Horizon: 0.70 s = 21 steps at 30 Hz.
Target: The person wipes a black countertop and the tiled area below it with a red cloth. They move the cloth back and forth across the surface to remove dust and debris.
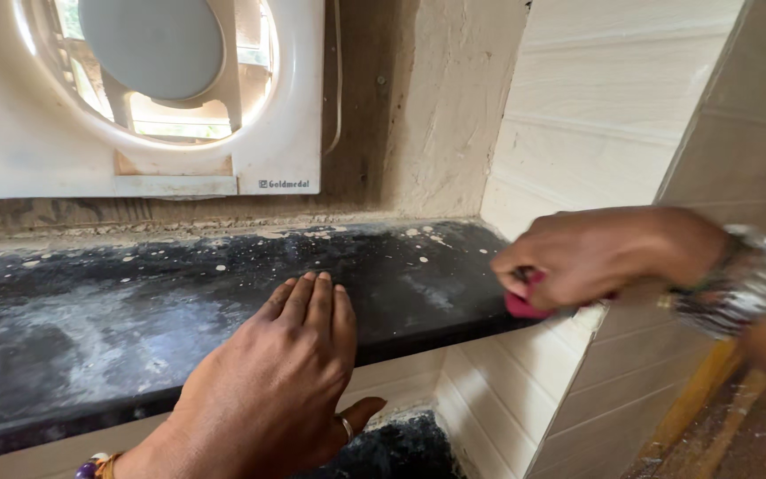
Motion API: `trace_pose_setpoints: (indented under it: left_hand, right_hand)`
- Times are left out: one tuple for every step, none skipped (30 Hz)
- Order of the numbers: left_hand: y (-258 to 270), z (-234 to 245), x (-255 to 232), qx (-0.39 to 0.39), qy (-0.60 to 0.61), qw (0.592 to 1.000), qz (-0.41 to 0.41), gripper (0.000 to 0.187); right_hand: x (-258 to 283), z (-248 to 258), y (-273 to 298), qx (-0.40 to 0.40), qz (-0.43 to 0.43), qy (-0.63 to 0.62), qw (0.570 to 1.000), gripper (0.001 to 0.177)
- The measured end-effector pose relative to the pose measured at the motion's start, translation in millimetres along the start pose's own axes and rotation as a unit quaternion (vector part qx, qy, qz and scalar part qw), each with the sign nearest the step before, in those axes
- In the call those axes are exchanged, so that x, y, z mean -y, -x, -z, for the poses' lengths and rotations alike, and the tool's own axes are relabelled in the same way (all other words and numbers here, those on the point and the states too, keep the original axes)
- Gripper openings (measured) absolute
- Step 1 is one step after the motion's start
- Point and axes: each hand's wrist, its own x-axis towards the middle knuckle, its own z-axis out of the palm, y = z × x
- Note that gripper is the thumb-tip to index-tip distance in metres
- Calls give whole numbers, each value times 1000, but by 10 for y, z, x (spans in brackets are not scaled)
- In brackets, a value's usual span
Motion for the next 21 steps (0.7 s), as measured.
trace_pose_setpoints:
  left_hand:
    - [-15,-2,3,23,4,1000,1,103]
    - [-25,-4,-2,46,9,999,3,104]
    - [-33,-3,-3,29,5,1000,7,103]
    - [-27,1,-9,15,3,1000,11,102]
    - [-23,6,-14,1,2,1000,15,100]
    - [-20,10,-17,-1,-4,1000,13,100]
    - [-16,15,-16,-3,-9,1000,12,101]
    - [-11,17,-20,-5,-14,1000,11,101]
    - [0,20,-26,-8,-18,1000,16,99]
    - [12,24,-26,-11,-22,1000,18,98]
    - [22,26,-29,-14,-27,999,21,97]
    - [22,28,-26,-16,-28,999,21,97]
    - [20,28,-22,-18,-29,999,20,97]
    - [23,21,-27,-19,-29,999,20,96]
    - [29,12,-29,-23,-29,999,19,96]
    - [28,3,-24,-27,-31,999,17,97]
    - [26,-7,-22,-31,-32,999,15,97]
    - [28,-19,-23,-29,-32,999,16,96]
    - [34,-30,-25,-26,-32,999,18,96]
    - [36,-38,-24,-24,-34,999,21,96]
    - [33,-46,-26,-21,-34,999,20,96]
  right_hand:
    - [-35,26,110,-26,4,-14,1000,23]
    - [-62,71,193,-51,8,-28,998,22]
    - [-69,132,224,-89,-6,-37,995,17]
    - [-69,193,226,-123,-20,-48,991,18]
    - [-60,250,193,-157,-35,-58,985,22]
    - [-24,286,97,-194,7,-69,978,26]
    - [23,304,-36,-230,49,-79,969,32]
    - [57,319,-178,-233,64,-79,967,28]
    - [78,319,-323,-235,78,-79,966,24]
    - [75,292,-457,-222,90,-93,966,25]
    - [50,246,-566,-209,103,-108,967,26]
    - [6,201,-640,-228,110,-65,965,25]
    - [-39,155,-687,-246,118,-21,962,25]
    - [-77,105,-710,-261,126,22,957,27]
    - [-111,63,-702,-241,106,15,965,28]
    - [-143,19,-655,-222,84,7,971,28]
    - [-160,-24,-580,-202,63,-2,977,29]
    - [-161,-76,-484,-178,37,-20,983,32]
    - [-142,-141,-368,-153,11,-38,987,35]
    - [-99,-185,-248,-130,-13,-55,990,39]
    - [-68,-214,-109,-113,-22,-29,993,39]
